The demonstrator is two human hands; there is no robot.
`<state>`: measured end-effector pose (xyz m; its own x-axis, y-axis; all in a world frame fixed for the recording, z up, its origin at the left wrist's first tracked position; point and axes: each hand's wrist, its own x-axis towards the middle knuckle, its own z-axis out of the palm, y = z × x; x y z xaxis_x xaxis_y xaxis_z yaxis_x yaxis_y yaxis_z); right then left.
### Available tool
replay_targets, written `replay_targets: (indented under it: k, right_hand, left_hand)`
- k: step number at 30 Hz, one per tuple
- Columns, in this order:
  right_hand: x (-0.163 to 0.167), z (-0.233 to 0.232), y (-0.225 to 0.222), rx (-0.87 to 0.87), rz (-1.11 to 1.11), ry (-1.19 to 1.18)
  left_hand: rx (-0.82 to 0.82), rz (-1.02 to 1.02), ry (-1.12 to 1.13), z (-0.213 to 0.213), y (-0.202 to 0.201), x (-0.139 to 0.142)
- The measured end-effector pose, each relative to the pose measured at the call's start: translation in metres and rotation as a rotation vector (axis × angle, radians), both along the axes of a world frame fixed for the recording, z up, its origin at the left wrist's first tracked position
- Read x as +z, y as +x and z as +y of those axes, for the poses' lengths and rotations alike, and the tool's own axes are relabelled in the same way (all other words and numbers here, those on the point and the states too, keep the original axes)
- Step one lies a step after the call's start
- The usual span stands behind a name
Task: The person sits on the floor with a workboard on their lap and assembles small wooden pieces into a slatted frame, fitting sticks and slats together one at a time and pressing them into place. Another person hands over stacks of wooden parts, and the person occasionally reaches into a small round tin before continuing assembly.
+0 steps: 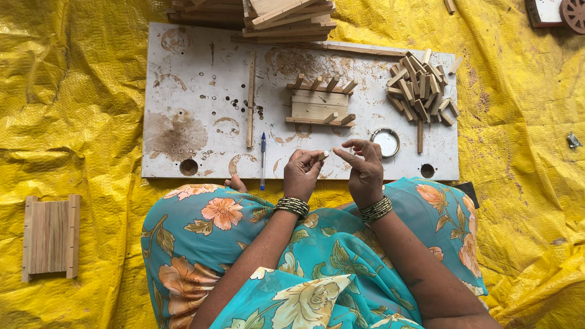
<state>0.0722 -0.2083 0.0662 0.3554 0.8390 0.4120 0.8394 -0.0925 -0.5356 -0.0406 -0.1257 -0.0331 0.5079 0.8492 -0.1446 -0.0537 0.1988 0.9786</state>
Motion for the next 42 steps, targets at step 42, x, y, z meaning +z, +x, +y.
replay_targets:
  k: [42]
  right_hand:
    - [-0.006, 0.019, 0.003, 0.064, 0.073, -0.035]
  left_hand:
    - [-0.058, -0.113, -0.119, -0.001, -0.003, -0.006]
